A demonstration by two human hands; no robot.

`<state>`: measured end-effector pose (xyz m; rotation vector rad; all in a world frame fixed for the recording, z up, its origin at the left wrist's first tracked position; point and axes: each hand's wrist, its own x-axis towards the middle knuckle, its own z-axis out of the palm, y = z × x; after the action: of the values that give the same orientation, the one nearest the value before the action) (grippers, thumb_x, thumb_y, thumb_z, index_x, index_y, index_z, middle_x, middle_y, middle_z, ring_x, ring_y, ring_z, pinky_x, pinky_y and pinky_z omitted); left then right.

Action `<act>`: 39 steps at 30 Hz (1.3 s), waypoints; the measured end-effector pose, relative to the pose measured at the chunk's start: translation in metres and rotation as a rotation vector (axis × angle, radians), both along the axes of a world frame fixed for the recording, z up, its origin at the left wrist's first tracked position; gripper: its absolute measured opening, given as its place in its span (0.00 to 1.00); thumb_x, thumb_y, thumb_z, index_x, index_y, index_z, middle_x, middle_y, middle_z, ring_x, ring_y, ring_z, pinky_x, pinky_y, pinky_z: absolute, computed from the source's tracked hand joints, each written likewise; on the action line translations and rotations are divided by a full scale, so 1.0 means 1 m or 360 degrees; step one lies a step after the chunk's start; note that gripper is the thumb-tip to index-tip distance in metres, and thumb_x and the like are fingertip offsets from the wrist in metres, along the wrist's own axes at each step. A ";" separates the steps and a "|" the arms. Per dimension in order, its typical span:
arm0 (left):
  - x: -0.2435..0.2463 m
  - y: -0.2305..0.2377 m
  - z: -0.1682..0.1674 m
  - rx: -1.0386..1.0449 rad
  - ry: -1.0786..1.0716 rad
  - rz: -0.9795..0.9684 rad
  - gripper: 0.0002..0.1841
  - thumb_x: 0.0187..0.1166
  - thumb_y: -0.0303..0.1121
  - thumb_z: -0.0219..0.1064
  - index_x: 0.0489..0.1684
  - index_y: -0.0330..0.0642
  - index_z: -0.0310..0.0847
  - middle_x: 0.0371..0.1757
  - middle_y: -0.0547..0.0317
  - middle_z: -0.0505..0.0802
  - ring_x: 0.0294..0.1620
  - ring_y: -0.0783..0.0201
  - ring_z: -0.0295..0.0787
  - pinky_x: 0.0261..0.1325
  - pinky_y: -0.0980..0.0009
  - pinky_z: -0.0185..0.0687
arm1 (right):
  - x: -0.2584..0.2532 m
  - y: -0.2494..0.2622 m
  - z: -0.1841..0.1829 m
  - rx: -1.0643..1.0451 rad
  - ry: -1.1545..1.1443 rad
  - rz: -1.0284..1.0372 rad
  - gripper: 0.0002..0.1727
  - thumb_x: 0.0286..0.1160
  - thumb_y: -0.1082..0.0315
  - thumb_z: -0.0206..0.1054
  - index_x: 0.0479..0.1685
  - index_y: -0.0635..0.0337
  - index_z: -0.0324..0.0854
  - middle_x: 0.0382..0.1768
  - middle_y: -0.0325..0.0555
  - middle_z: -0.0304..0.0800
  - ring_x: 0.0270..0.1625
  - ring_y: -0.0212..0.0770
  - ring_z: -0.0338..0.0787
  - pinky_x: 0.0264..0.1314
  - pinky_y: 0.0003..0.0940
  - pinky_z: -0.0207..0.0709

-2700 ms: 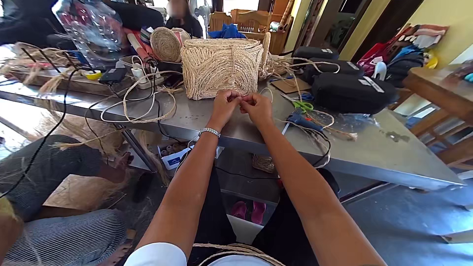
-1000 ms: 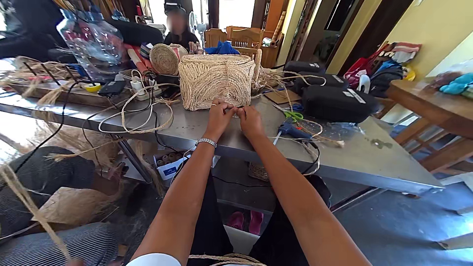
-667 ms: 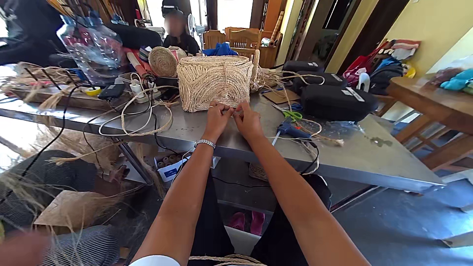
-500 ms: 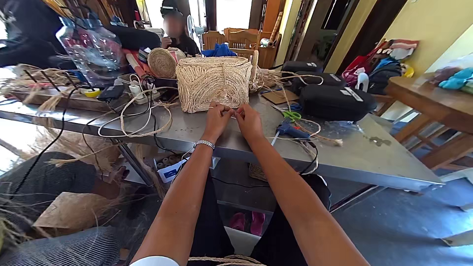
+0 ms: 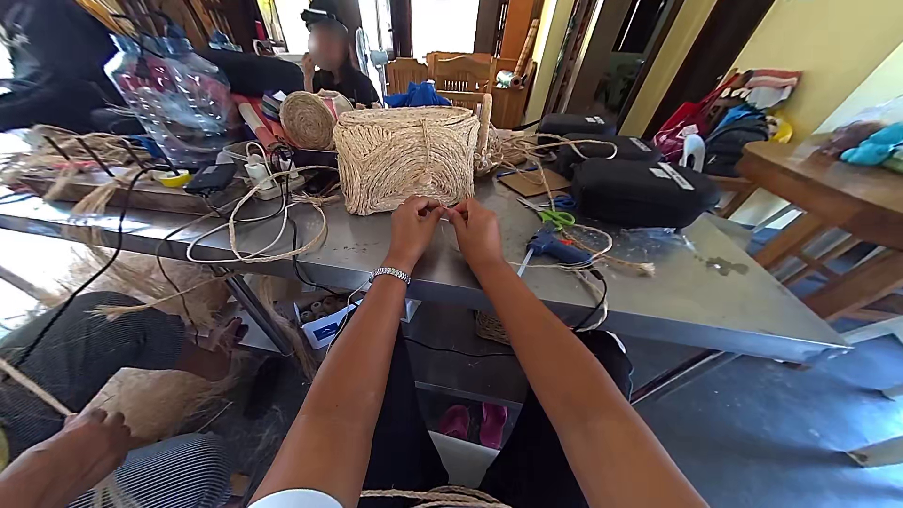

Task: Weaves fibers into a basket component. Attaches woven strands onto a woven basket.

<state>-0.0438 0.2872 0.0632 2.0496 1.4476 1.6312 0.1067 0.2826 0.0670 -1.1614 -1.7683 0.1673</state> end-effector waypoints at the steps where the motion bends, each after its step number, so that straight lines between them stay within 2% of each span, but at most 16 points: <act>1: 0.000 -0.001 0.001 -0.0029 -0.0014 -0.0003 0.11 0.83 0.38 0.69 0.47 0.40 0.91 0.48 0.53 0.93 0.50 0.61 0.88 0.59 0.60 0.81 | 0.000 0.000 0.000 -0.0003 -0.0008 -0.0001 0.14 0.87 0.61 0.63 0.50 0.64 0.87 0.39 0.51 0.96 0.45 0.51 0.95 0.53 0.55 0.86; 8: -0.002 0.001 0.000 -0.0120 -0.0085 -0.0059 0.10 0.83 0.38 0.69 0.48 0.43 0.91 0.47 0.59 0.94 0.46 0.65 0.88 0.55 0.62 0.82 | -0.001 -0.003 0.003 -0.0083 -0.0059 0.0022 0.17 0.91 0.60 0.58 0.50 0.64 0.87 0.39 0.50 0.97 0.46 0.51 0.96 0.54 0.56 0.86; 15: -0.003 0.002 0.000 -0.0188 -0.0361 -0.0247 0.10 0.81 0.37 0.71 0.47 0.41 0.93 0.45 0.60 0.96 0.48 0.70 0.92 0.61 0.64 0.85 | -0.002 0.000 0.001 -0.0078 -0.0157 0.0050 0.19 0.93 0.60 0.53 0.48 0.67 0.85 0.32 0.53 0.92 0.40 0.53 0.94 0.49 0.57 0.86; 19: -0.004 0.002 0.000 -0.0182 -0.0430 -0.0348 0.09 0.82 0.36 0.71 0.47 0.40 0.93 0.46 0.60 0.96 0.49 0.70 0.92 0.62 0.66 0.85 | -0.004 -0.002 0.004 -0.0108 -0.0257 0.0015 0.21 0.94 0.59 0.51 0.51 0.66 0.85 0.40 0.58 0.94 0.48 0.58 0.95 0.54 0.59 0.85; 21: -0.005 0.003 -0.001 -0.0174 -0.0464 -0.0415 0.09 0.81 0.34 0.71 0.48 0.40 0.92 0.48 0.60 0.96 0.50 0.69 0.92 0.62 0.66 0.85 | -0.003 -0.001 0.002 -0.0083 -0.0264 0.0039 0.21 0.94 0.59 0.50 0.50 0.67 0.86 0.40 0.58 0.94 0.48 0.58 0.95 0.54 0.59 0.85; 25: -0.005 0.000 0.000 -0.0160 -0.0520 -0.0484 0.07 0.82 0.31 0.70 0.48 0.38 0.91 0.49 0.57 0.95 0.50 0.68 0.91 0.62 0.67 0.84 | -0.001 0.005 -0.002 -0.0108 -0.0189 0.0206 0.22 0.95 0.61 0.49 0.49 0.68 0.85 0.33 0.54 0.92 0.41 0.52 0.94 0.52 0.54 0.85; 27: -0.004 0.000 0.000 -0.0152 -0.0511 -0.0442 0.07 0.81 0.30 0.69 0.47 0.38 0.90 0.47 0.58 0.95 0.48 0.69 0.90 0.59 0.68 0.84 | -0.001 0.004 -0.001 -0.0157 -0.0172 0.0263 0.22 0.96 0.61 0.48 0.51 0.67 0.86 0.34 0.51 0.94 0.42 0.49 0.95 0.55 0.52 0.86; 31: -0.004 0.002 0.001 -0.0157 -0.0371 -0.0315 0.07 0.81 0.32 0.68 0.47 0.42 0.89 0.45 0.60 0.93 0.44 0.68 0.87 0.53 0.67 0.81 | 0.000 0.005 -0.001 -0.0084 -0.0062 0.0186 0.20 0.93 0.60 0.54 0.51 0.67 0.87 0.40 0.54 0.95 0.46 0.50 0.95 0.57 0.52 0.86; 33: -0.005 0.002 0.000 -0.0141 -0.0319 -0.0315 0.07 0.81 0.32 0.68 0.49 0.42 0.89 0.46 0.60 0.93 0.43 0.68 0.86 0.51 0.67 0.80 | 0.003 0.005 0.000 -0.0012 0.0010 0.0177 0.16 0.86 0.62 0.64 0.59 0.66 0.83 0.49 0.56 0.93 0.51 0.51 0.94 0.57 0.50 0.87; 34: -0.005 0.003 0.000 -0.0125 -0.0310 -0.0335 0.07 0.81 0.31 0.68 0.49 0.42 0.89 0.46 0.60 0.93 0.43 0.68 0.85 0.51 0.68 0.79 | 0.004 0.006 0.000 0.0008 0.0030 0.0194 0.17 0.82 0.64 0.69 0.62 0.66 0.81 0.53 0.57 0.92 0.52 0.51 0.93 0.55 0.50 0.86; 36: -0.004 0.004 -0.002 -0.0108 -0.0298 -0.0369 0.07 0.81 0.30 0.68 0.48 0.42 0.89 0.44 0.60 0.93 0.41 0.69 0.85 0.48 0.69 0.79 | 0.004 0.005 0.001 -0.0007 0.0028 0.0204 0.20 0.76 0.66 0.73 0.65 0.64 0.81 0.59 0.55 0.92 0.49 0.50 0.94 0.51 0.49 0.87; 39: -0.003 0.002 0.000 -0.0108 -0.0270 -0.0411 0.07 0.80 0.30 0.67 0.48 0.42 0.90 0.43 0.61 0.92 0.41 0.70 0.84 0.49 0.69 0.79 | 0.003 0.006 0.000 -0.0042 0.0033 0.0167 0.16 0.76 0.67 0.73 0.60 0.62 0.83 0.50 0.50 0.95 0.46 0.48 0.94 0.50 0.49 0.87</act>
<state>-0.0466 0.2890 0.0631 1.9159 1.1157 1.5833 0.1094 0.2882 0.0671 -1.0822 -1.8145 0.2651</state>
